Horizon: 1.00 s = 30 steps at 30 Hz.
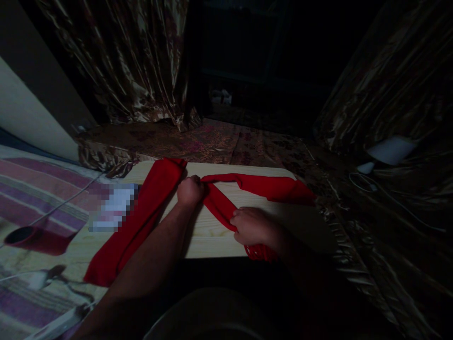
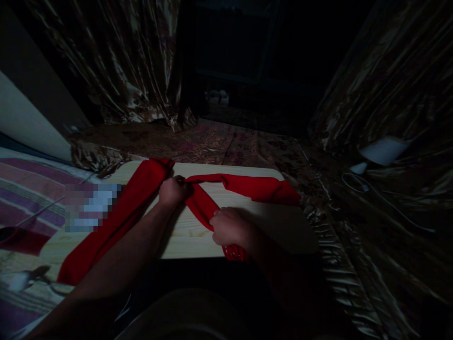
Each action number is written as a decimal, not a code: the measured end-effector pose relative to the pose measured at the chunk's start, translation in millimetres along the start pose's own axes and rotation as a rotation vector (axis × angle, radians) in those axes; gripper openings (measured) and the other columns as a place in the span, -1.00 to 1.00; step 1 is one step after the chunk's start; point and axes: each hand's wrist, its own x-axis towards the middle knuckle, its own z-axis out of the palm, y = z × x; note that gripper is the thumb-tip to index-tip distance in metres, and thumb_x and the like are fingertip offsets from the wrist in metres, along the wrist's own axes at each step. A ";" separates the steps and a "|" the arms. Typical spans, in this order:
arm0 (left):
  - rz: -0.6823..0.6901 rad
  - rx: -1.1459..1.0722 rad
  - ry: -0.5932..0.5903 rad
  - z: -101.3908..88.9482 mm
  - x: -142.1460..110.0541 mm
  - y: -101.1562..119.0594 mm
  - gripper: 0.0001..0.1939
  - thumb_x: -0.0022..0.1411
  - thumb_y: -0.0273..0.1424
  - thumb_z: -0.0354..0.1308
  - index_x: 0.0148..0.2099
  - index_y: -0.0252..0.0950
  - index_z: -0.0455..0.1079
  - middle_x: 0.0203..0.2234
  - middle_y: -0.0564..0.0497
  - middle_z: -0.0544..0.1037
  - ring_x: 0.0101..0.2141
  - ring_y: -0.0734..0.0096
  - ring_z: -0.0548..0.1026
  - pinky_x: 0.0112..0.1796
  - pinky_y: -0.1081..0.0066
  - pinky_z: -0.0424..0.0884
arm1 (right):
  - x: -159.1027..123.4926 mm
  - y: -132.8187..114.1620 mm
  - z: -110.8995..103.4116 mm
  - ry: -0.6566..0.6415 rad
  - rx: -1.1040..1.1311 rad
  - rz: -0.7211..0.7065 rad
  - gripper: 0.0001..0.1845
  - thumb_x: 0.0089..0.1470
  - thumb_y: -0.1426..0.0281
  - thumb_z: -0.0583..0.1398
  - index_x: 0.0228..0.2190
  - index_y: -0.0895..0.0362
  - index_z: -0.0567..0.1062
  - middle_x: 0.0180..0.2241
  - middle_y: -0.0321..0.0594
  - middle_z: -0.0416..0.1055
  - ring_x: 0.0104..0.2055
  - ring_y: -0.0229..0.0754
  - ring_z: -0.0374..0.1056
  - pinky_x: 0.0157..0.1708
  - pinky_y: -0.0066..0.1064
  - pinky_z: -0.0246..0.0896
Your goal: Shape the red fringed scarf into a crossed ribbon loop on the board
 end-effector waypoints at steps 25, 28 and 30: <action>-0.245 -1.205 -0.086 21.0 28.0 -18.5 -0.38 0.01 -0.52 0.13 0.18 -0.42 0.45 -0.34 -0.16 0.65 -0.51 0.42 0.55 -0.37 0.42 0.52 | -4.1 53.9 4.3 0.007 0.291 0.062 -0.81 0.11 0.26 0.23 -0.35 0.11 0.56 -0.35 -0.26 0.55 -0.35 -0.26 0.39 -0.39 -0.47 0.11; -0.171 -1.016 -0.035 22.6 27.2 -20.3 -0.43 0.02 -0.56 0.12 0.13 -0.36 0.51 -0.14 -0.18 0.65 -0.32 0.35 0.61 -0.21 0.40 0.54 | 4.5 59.3 8.2 0.303 0.168 0.262 -0.71 0.17 0.28 0.19 -0.09 0.11 0.51 -0.06 -0.13 0.51 -0.14 -0.16 0.44 -0.20 -0.42 0.23; -0.140 -0.952 -0.016 22.8 26.6 -20.8 -0.44 0.03 -0.59 0.11 0.11 -0.34 0.53 -0.04 -0.18 0.62 -0.21 0.31 0.62 -0.11 0.38 0.52 | 13.2 66.6 11.0 0.363 0.031 0.359 -0.58 0.18 0.34 0.18 0.07 0.11 0.41 0.10 -0.03 0.41 -0.07 -0.10 0.45 -0.14 -0.36 0.28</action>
